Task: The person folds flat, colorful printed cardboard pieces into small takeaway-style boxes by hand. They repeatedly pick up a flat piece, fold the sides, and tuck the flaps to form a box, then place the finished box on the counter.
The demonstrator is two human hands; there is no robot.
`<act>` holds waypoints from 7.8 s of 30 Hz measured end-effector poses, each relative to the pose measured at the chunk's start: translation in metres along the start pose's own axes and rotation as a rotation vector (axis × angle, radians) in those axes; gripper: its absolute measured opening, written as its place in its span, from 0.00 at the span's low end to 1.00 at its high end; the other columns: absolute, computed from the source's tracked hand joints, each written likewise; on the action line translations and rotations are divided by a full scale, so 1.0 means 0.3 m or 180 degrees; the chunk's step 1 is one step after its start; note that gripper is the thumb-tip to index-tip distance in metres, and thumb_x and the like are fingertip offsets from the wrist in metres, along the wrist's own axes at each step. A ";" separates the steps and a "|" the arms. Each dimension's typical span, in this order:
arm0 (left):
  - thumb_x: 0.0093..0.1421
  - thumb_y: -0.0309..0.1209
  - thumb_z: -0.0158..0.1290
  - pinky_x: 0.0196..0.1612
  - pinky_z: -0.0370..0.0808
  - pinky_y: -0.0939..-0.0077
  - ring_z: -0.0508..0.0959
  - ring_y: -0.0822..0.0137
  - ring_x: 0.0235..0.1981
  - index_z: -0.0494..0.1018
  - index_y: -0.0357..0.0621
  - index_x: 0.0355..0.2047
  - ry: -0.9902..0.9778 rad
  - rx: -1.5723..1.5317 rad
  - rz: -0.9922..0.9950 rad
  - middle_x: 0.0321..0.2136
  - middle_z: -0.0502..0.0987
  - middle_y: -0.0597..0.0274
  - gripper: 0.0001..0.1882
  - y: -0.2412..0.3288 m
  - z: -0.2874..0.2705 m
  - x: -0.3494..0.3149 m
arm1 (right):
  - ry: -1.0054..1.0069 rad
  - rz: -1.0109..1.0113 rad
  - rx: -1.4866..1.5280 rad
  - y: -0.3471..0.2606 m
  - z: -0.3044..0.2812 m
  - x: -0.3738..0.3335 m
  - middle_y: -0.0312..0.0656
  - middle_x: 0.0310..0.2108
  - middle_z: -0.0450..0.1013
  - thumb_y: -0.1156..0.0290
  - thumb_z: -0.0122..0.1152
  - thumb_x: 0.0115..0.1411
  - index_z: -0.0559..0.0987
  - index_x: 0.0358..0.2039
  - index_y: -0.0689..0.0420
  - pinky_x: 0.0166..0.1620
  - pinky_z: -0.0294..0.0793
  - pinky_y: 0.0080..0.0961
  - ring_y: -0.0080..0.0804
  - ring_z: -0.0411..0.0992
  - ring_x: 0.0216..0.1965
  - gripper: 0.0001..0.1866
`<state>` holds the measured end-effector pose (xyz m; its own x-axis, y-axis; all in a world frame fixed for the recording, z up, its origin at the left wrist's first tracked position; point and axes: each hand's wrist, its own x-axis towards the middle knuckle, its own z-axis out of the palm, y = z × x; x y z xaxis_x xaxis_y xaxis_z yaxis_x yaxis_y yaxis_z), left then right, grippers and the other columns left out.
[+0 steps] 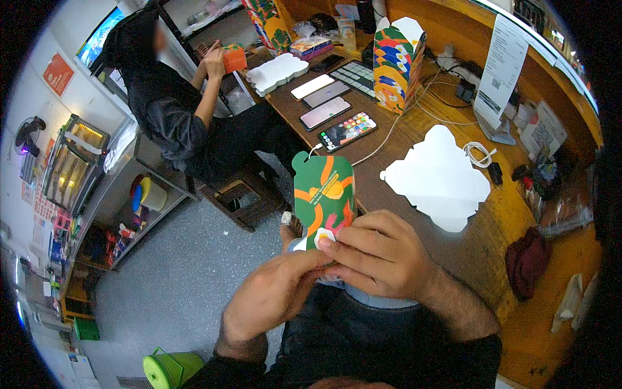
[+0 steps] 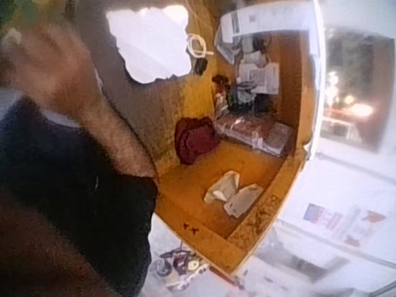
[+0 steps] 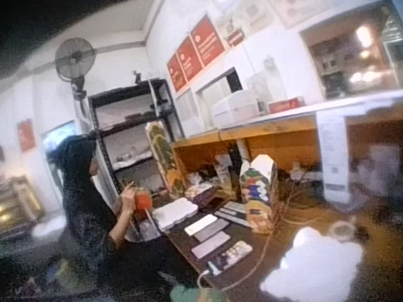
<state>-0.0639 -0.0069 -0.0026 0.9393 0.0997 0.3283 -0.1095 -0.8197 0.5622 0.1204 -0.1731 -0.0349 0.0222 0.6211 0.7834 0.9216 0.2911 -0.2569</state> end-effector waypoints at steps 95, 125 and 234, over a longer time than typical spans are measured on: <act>0.68 0.22 0.60 0.71 0.73 0.59 0.77 0.55 0.64 0.49 0.46 0.79 0.1448 -0.5063 -0.1903 0.69 0.69 0.52 0.45 -0.264 0.109 -0.212 | -0.0382 0.0373 0.0602 -0.152 0.092 0.030 0.48 0.34 0.80 0.77 0.73 0.62 0.85 0.42 0.57 0.39 0.79 0.41 0.49 0.80 0.34 0.08; 0.67 0.24 0.66 0.57 0.84 0.64 0.86 0.63 0.51 0.74 0.35 0.62 0.0595 -0.3852 -0.2182 0.54 0.84 0.53 0.24 -0.160 0.073 -0.139 | -0.0756 0.1455 0.1958 -0.031 0.081 -0.025 0.43 0.35 0.82 0.70 0.76 0.64 0.83 0.42 0.58 0.43 0.82 0.30 0.33 0.83 0.37 0.10; 0.67 0.20 0.62 0.56 0.81 0.64 0.85 0.61 0.51 0.76 0.32 0.59 0.0669 -0.2793 -0.0914 0.47 0.86 0.52 0.20 0.024 0.128 -0.028 | -0.0191 0.0885 0.1009 0.027 0.098 -0.034 0.51 0.70 0.70 0.51 0.69 0.69 0.75 0.71 0.54 0.74 0.59 0.51 0.50 0.66 0.73 0.35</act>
<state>-0.0601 -0.0353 -0.0303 0.8999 0.4012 0.1707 -0.1691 -0.0396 0.9848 0.1162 -0.1557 -0.0617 0.2219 0.7461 0.6277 0.7188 0.3098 -0.6224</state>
